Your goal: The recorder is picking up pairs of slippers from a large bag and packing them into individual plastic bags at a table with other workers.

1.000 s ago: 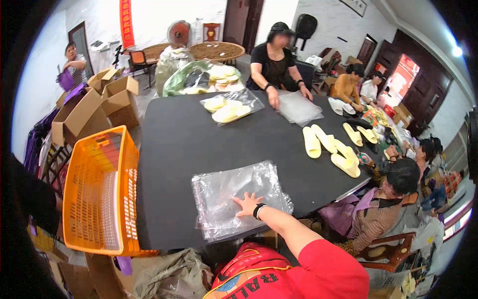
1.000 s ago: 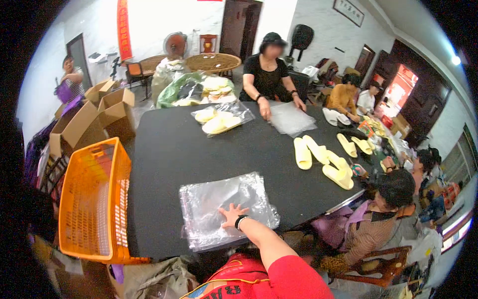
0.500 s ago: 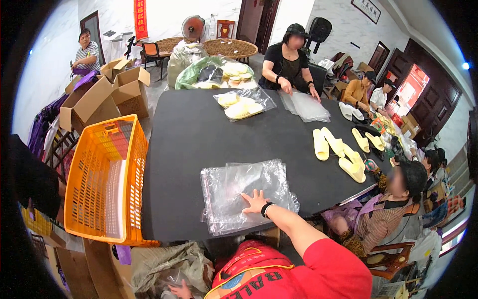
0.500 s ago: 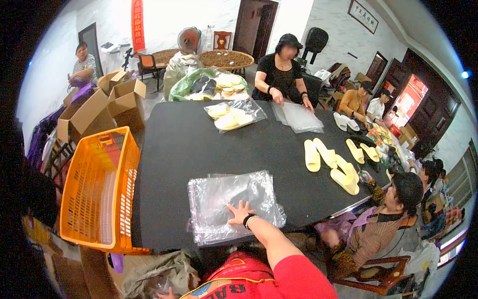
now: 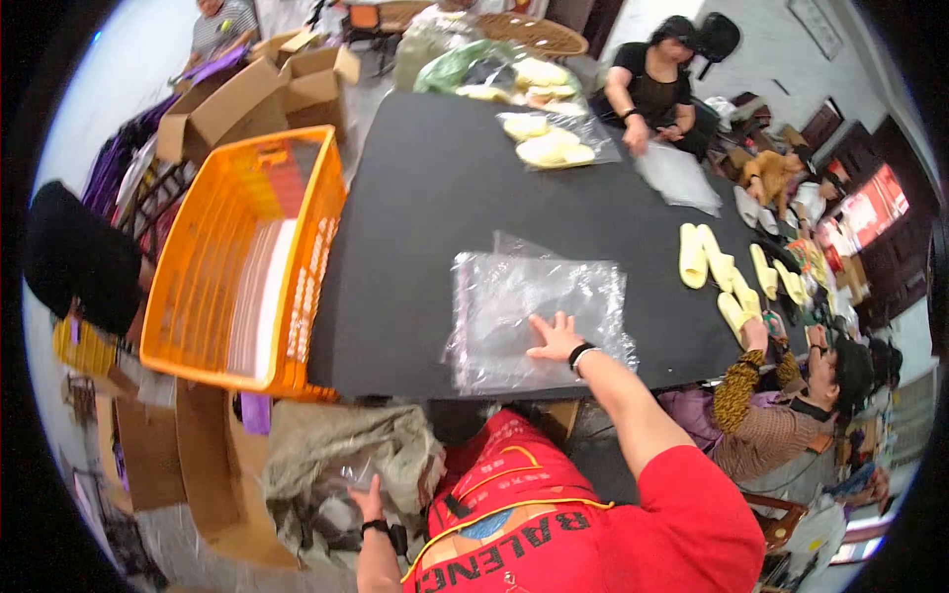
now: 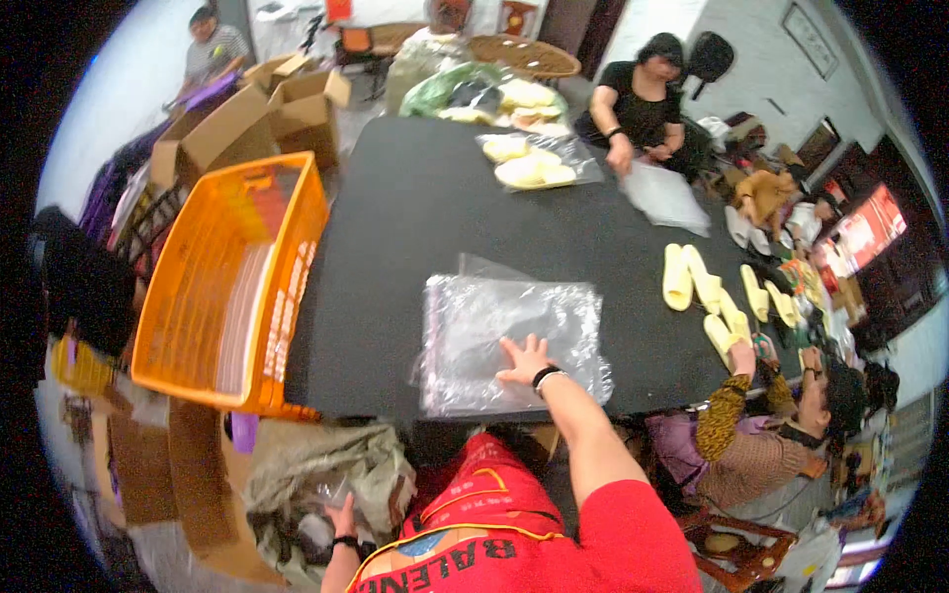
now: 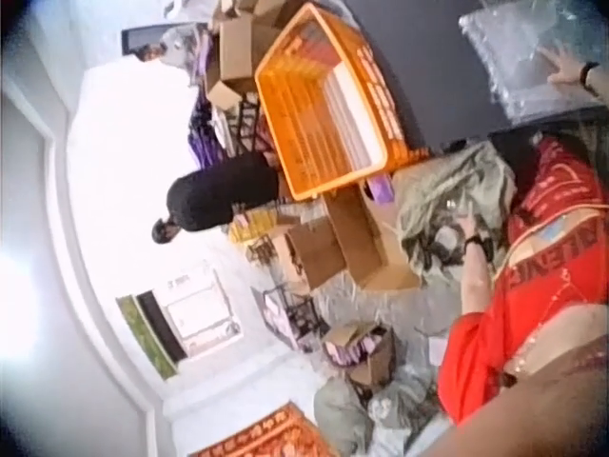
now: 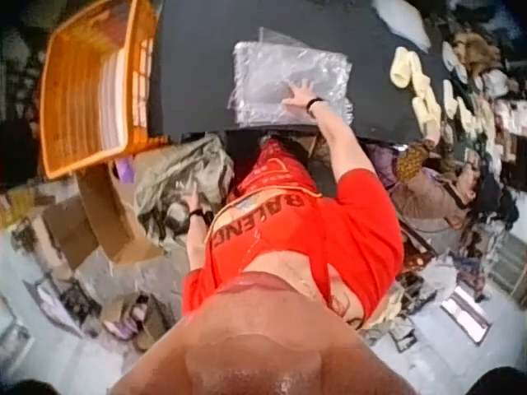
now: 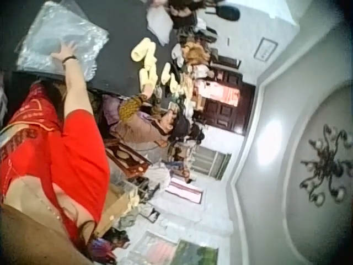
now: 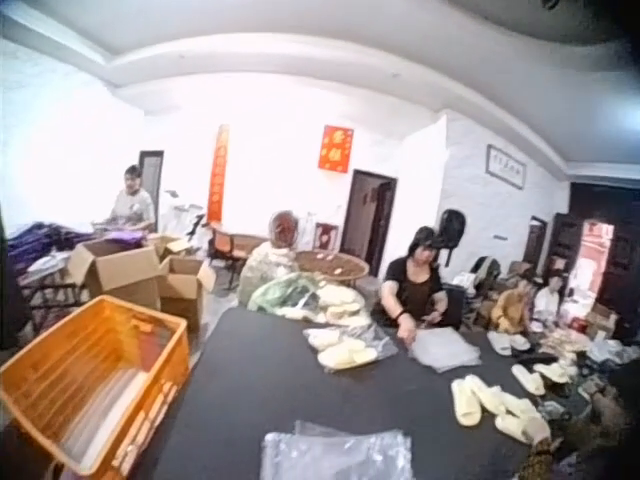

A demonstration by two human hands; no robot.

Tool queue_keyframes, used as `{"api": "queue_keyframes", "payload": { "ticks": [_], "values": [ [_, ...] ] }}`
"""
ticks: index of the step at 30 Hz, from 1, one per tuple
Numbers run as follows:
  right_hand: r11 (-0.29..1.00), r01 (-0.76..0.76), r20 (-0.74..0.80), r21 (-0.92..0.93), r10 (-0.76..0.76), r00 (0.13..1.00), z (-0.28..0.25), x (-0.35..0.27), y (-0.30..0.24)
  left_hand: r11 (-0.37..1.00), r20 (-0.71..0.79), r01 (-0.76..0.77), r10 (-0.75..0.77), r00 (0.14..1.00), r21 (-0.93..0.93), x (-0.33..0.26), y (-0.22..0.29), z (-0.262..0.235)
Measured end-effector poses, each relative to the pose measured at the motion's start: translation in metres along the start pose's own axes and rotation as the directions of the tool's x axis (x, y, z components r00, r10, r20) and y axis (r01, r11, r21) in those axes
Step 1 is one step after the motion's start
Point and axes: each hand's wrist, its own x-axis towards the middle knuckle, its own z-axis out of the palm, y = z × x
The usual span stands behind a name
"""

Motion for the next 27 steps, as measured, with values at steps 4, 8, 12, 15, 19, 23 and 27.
{"api": "queue_keyframes", "payload": {
  "ticks": [4, 8, 12, 15, 19, 23, 27],
  "values": [
    [0.999, 0.022, -0.005, -0.038, -0.023, 1.0, -0.004, 0.002, -0.008, 0.964, -0.122, -0.17, 0.197, 0.973, 0.204, 0.007, -0.028, -0.006],
    [0.998, 0.042, -0.019, -0.054, -0.043, 0.999, -0.001, 0.01, -0.003, 0.89, -0.169, -0.219, 0.306, 0.937, 0.401, -0.025, 0.009, 0.008],
    [0.996, 0.03, -0.013, -0.084, -0.032, 0.999, -0.014, -0.009, -0.013, 0.843, -0.279, -0.086, 0.27, 0.922, 0.531, -0.054, 0.052, 0.026],
    [0.988, 0.085, -0.06, -0.13, -0.093, 0.994, -0.021, -0.019, -0.025, 0.745, -0.314, -0.369, 0.599, 0.736, 0.556, -0.063, 0.08, 0.029],
    [0.949, 0.272, -0.073, -0.157, -0.286, 0.955, -0.007, -0.012, -0.012, 0.462, 0.03, -0.754, 0.844, 0.535, 0.467, -0.086, 0.161, 0.06],
    [0.949, 0.296, -0.058, -0.113, -0.304, 0.951, -0.01, -0.008, -0.006, 0.187, 0.421, -0.891, 0.828, 0.37, 0.414, -0.097, 0.224, 0.147],
    [0.951, 0.309, -0.047, -0.022, -0.31, 0.95, -0.019, -0.008, 0.005, 0.085, 0.649, -0.947, 0.709, 0.275, 0.309, -0.103, 0.24, 0.228]
  ]
}}
